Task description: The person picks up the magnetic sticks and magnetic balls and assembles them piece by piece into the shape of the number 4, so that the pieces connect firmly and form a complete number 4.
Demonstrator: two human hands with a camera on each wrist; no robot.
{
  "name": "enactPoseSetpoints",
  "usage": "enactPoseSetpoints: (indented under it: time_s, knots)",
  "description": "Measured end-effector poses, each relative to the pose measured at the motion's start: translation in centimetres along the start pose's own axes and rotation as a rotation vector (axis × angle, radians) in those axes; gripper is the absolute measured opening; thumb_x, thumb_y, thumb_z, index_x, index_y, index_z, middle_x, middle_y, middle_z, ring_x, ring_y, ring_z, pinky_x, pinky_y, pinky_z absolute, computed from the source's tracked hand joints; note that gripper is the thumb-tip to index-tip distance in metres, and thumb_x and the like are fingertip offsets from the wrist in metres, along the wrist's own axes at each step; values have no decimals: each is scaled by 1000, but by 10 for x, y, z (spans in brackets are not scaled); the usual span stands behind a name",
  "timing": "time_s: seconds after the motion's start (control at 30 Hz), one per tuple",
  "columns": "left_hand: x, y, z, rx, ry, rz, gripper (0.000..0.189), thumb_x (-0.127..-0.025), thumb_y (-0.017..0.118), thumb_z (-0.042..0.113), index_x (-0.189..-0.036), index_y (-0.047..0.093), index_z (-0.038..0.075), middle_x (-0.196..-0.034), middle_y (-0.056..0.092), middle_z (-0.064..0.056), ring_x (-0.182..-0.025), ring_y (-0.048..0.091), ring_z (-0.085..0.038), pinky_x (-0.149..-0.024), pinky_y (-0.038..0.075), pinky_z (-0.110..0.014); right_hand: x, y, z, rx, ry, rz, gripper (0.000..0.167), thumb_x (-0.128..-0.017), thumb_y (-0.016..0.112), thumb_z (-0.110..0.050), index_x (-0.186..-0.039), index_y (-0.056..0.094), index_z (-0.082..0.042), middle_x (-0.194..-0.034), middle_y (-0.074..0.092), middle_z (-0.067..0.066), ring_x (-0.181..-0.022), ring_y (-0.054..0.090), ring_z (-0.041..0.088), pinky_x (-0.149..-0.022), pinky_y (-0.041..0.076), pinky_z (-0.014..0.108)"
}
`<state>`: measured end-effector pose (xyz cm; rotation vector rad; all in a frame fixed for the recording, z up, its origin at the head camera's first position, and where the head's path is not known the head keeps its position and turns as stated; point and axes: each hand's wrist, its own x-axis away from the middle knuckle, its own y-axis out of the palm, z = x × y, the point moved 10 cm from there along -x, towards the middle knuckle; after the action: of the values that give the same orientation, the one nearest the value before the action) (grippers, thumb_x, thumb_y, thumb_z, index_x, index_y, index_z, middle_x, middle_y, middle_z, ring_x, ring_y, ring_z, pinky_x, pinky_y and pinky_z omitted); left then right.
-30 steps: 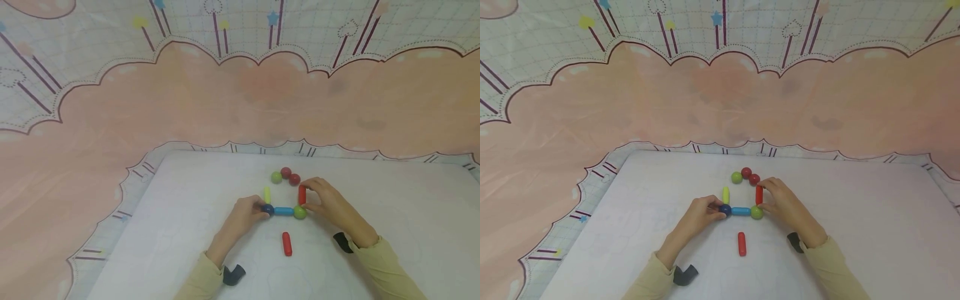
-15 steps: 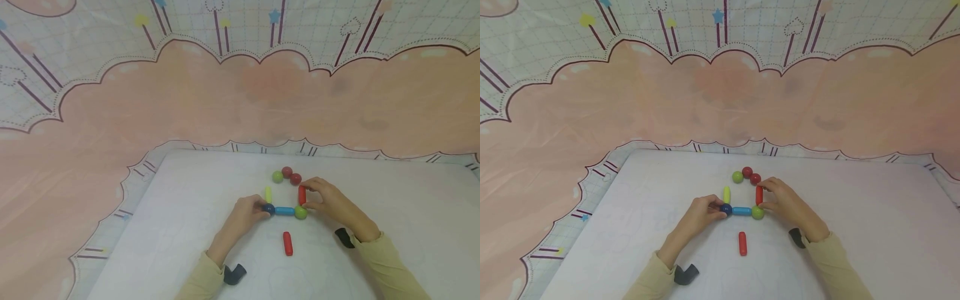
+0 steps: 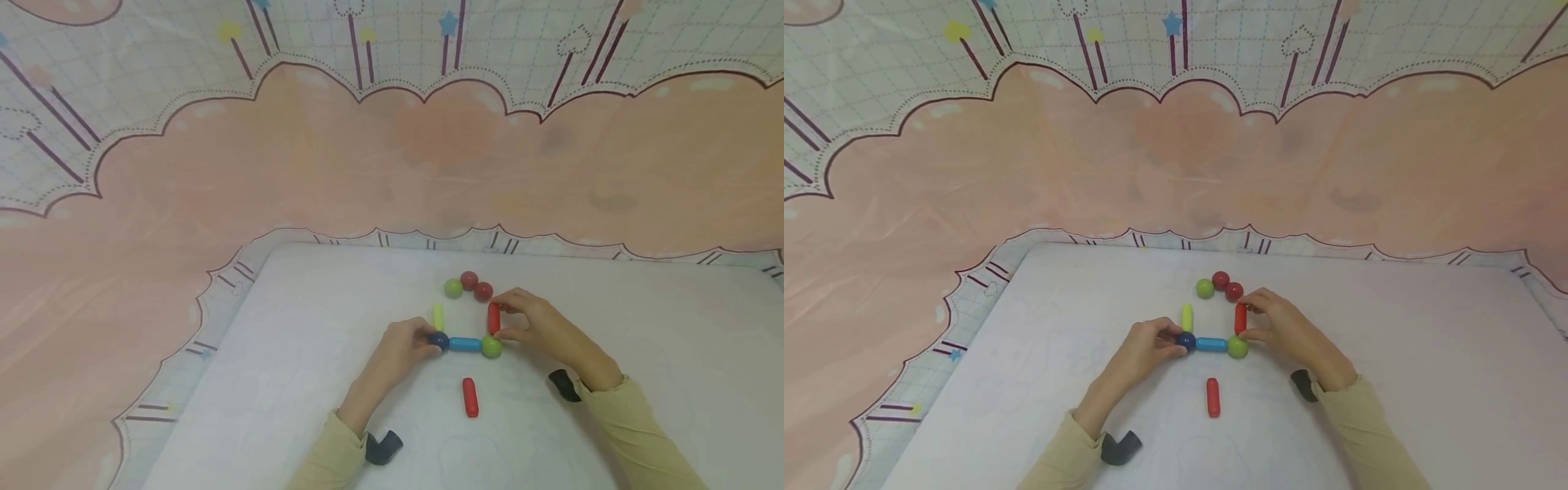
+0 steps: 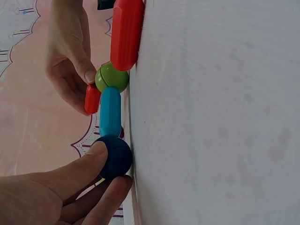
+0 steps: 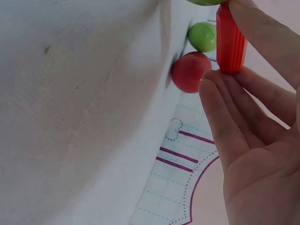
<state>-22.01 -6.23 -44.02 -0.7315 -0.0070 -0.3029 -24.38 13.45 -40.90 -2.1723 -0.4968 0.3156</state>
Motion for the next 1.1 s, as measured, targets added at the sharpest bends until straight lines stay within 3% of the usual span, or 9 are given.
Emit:
enactPoseSetpoints:
  time_s: [0.73, 1.1]
  knots:
    - [1, -1, 2, -9, -19, 0, 29, -86, 77, 14, -113, 68, 8, -102, 73, -3, -90, 68, -12, -82, 57, -26, -2, 5, 10, -41, 7, -19, 51, -81, 82, -20, -126, 63, -4, -115, 66, 8, -111, 63, 30, -96, 53, 47]
    - [1, -1, 1, -4, -16, -1, 29, -86, 77, 14, -113, 68, 8, -102, 73, -4, -90, 68, -13, -82, 57, -27, 0, 13, 14, -57, 19, -45, 42, -89, 75, -19, -127, 63, -6, -117, 66, 6, -112, 61, 27, -98, 53, 47]
